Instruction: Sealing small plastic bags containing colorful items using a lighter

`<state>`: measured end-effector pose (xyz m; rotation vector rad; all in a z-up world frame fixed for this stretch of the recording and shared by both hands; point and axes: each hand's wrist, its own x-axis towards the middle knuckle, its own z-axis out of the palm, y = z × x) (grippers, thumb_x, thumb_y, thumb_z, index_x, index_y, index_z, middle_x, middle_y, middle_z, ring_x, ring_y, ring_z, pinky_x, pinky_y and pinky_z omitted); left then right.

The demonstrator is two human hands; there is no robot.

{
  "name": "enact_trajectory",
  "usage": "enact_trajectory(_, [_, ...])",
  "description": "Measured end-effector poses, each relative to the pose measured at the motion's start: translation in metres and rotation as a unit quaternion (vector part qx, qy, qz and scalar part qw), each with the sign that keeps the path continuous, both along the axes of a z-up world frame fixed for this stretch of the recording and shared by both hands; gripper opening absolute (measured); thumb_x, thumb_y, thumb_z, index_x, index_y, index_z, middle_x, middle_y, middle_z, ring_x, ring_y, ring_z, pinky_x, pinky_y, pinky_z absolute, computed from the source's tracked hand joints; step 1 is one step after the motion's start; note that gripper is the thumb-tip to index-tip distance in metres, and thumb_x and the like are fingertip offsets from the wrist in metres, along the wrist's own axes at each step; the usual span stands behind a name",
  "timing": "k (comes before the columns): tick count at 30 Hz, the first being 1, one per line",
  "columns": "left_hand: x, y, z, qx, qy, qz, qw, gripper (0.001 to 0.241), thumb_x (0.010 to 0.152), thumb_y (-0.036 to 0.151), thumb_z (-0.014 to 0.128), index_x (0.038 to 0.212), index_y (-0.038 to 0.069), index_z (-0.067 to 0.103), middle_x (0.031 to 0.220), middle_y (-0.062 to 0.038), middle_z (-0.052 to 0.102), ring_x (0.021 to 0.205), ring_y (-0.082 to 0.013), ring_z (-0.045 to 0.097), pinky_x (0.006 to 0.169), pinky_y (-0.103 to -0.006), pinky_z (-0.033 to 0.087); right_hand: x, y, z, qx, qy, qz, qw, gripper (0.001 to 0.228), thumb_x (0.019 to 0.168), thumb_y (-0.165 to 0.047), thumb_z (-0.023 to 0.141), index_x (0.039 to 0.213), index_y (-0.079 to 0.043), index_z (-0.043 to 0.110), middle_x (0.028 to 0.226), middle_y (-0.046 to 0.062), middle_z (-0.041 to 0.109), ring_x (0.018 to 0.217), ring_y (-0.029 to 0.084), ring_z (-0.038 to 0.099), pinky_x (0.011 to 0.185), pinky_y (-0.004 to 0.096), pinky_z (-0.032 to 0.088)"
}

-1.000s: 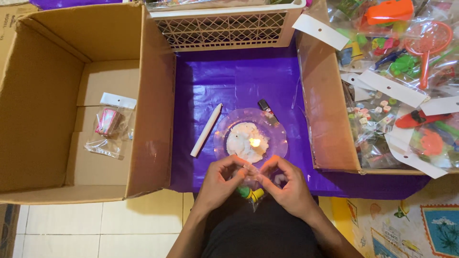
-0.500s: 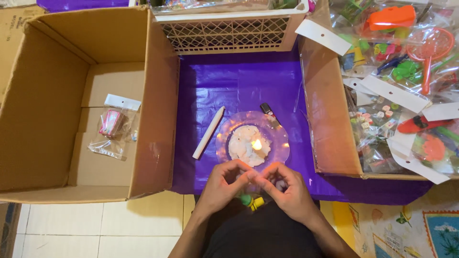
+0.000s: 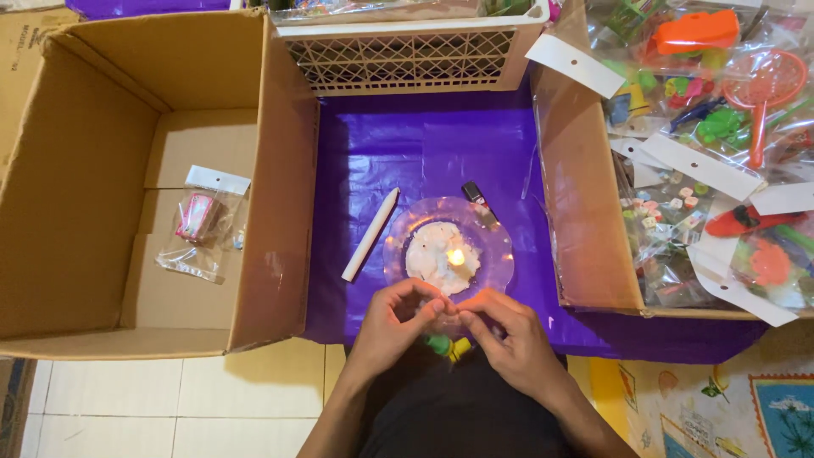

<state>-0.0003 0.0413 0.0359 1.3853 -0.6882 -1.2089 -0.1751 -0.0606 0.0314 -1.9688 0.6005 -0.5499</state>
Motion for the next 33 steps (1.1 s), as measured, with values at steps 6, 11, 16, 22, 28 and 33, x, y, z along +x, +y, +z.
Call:
enact_trajectory(6, [-0.008,-0.011,0.008,0.070,-0.046,0.040,0.996,0.041,0.086,0.015,0.074,0.123,0.009,0.059,0.099,-0.007,0.072,0.071,-0.0166,0.072,0.061,-0.0259,0.057,-0.002,-0.005,-0.005,0.023,-0.003,0.024,0.999,0.019,0.102,-0.017,0.055,0.089,-0.008,0.067,0.081,0.002,0.064,0.074,0.016,0.060,0.069,0.029,0.045])
enact_trajectory(11, [-0.001,-0.008,0.004,0.010,-0.117,0.033,0.992,0.009,0.093,0.015,0.070,0.087,0.010,0.074,0.082,0.001,0.074,0.077,-0.0076,0.066,0.071,-0.0223,0.050,-0.003,-0.005,-0.001,0.049,0.028,-0.005,0.998,0.018,0.100,-0.021,0.060,0.086,-0.014,0.069,0.080,-0.004,0.064,0.064,0.010,0.051,0.060,0.025,0.038])
enact_trajectory(16, [0.003,-0.005,-0.011,0.008,-0.037,0.065,0.997,0.016,0.094,0.022,0.069,0.084,0.010,0.071,0.082,-0.001,0.075,0.078,-0.0084,0.067,0.075,-0.0235,0.053,-0.008,-0.010,-0.003,0.025,0.072,-0.039,0.996,0.014,0.095,-0.027,0.064,0.099,-0.017,0.073,0.085,-0.006,0.071,0.062,0.009,0.053,0.058,0.026,0.039])
enact_trajectory(22, [0.008,-0.002,-0.011,0.036,-0.027,0.117,0.992,0.015,0.092,0.021,0.074,0.093,0.006,0.077,0.087,-0.001,0.073,0.081,-0.0089,0.066,0.074,-0.0220,0.052,-0.010,-0.011,-0.021,0.140,0.067,-0.100,0.983,0.012,0.097,-0.020,0.066,0.090,-0.012,0.072,0.077,-0.005,0.064,0.061,0.003,0.049,0.049,0.020,0.042])
enact_trajectory(28, [0.003,-0.010,-0.026,-0.007,-0.054,0.127,0.990,0.014,0.088,0.015,0.082,0.093,0.002,0.078,0.074,-0.005,0.074,0.070,-0.0089,0.064,0.065,-0.0232,0.056,-0.015,-0.022,-0.048,0.212,-0.026,-0.204,0.955,0.012,0.094,-0.012,0.072,0.085,-0.004,0.070,0.066,0.009,0.067,0.036,0.007,0.045,0.035,0.020,0.043])
enact_trajectory(33, [-0.009,-0.023,-0.018,0.005,-0.011,0.132,0.991,0.013,0.092,0.012,0.076,0.092,-0.001,0.074,0.074,-0.012,0.074,0.066,-0.0148,0.069,0.062,-0.0275,0.061,-0.023,-0.030,-0.050,0.254,-0.087,-0.220,0.938,0.013,0.100,-0.009,0.062,0.091,0.000,0.065,0.068,0.011,0.057,0.033,0.008,0.043,0.032,0.021,0.037])
